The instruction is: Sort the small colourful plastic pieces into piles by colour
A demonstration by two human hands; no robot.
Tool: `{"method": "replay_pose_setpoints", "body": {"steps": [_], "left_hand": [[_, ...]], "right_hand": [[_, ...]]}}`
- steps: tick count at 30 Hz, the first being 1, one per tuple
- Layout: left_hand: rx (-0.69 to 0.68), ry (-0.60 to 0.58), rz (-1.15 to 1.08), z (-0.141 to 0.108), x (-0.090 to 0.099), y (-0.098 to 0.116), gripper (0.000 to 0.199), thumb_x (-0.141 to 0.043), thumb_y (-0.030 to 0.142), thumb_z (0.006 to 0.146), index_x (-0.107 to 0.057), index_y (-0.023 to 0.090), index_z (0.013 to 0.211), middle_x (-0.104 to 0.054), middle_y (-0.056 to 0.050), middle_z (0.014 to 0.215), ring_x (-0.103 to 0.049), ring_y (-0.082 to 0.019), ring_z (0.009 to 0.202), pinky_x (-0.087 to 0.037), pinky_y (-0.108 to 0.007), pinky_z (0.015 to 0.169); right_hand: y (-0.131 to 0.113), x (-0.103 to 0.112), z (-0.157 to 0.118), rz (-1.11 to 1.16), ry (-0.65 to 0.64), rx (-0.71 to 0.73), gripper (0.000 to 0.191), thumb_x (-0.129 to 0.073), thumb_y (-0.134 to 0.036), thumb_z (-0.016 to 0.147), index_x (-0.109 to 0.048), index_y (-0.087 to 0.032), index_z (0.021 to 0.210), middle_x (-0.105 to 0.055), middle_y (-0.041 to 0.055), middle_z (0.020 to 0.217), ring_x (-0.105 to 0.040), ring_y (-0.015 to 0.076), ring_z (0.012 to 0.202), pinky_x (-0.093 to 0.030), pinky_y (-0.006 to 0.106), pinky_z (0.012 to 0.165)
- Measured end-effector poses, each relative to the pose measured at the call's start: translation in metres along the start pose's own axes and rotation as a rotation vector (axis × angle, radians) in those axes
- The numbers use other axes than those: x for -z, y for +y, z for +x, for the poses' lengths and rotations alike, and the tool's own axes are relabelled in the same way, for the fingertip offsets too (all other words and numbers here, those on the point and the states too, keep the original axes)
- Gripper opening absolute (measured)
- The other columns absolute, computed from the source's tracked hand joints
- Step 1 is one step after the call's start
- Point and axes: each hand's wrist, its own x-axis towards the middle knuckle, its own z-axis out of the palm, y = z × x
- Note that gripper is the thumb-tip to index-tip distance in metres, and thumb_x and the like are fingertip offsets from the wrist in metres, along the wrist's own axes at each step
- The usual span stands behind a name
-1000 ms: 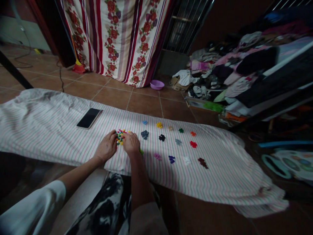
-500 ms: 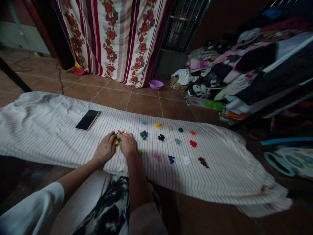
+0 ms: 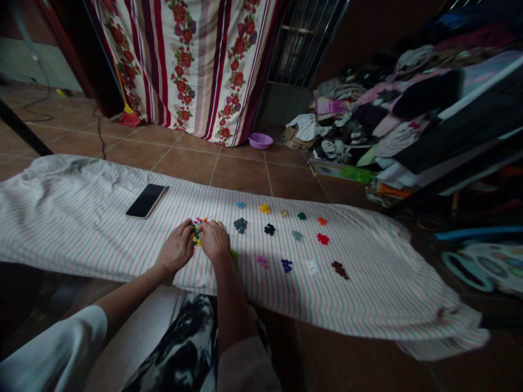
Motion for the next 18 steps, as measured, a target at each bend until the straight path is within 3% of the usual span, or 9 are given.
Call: {"method": "replay_pose_setpoints", "body": {"steps": [5, 11, 18], "left_hand": [[-0.015, 0.006, 0.014, 0.001, 0.003, 0.001, 0.029, -0.034, 0.019, 0.093, -0.051, 0.013, 0.116, -0.053, -0.017, 0.129, -0.047, -0.026, 0.129, -0.046, -0.046, 0.106], [-0.184, -0.025, 0.123, 0.002, 0.005, 0.001, 0.025, -0.035, 0.018, 0.092, -0.059, 0.016, 0.095, -0.06, -0.014, 0.112, -0.044, -0.029, 0.13, -0.047, -0.049, 0.103], [-0.246, -0.006, 0.201, 0.002, 0.004, 0.0, 0.024, -0.038, 0.018, 0.091, -0.061, 0.016, 0.087, -0.061, -0.015, 0.11, -0.044, -0.031, 0.128, -0.049, -0.05, 0.098]], "right_hand": [[-0.001, 0.005, -0.003, 0.108, 0.062, -0.005, 0.024, -0.05, -0.012, 0.087, -0.067, -0.021, 0.1, -0.07, 0.0032, 0.102, -0.059, 0.017, 0.097, -0.039, 0.027, 0.091], [-0.003, 0.01, -0.009, 0.175, 0.128, -0.017, 0.027, -0.05, -0.011, 0.086, -0.066, -0.022, 0.104, -0.071, 0.0024, 0.101, -0.061, 0.0164, 0.097, -0.041, 0.026, 0.09], [-0.002, 0.011, -0.016, 0.161, 0.186, 0.004, 0.024, -0.05, -0.014, 0.088, -0.07, -0.023, 0.1, -0.071, 0.0032, 0.102, -0.061, 0.0172, 0.099, -0.042, 0.027, 0.091]]}}
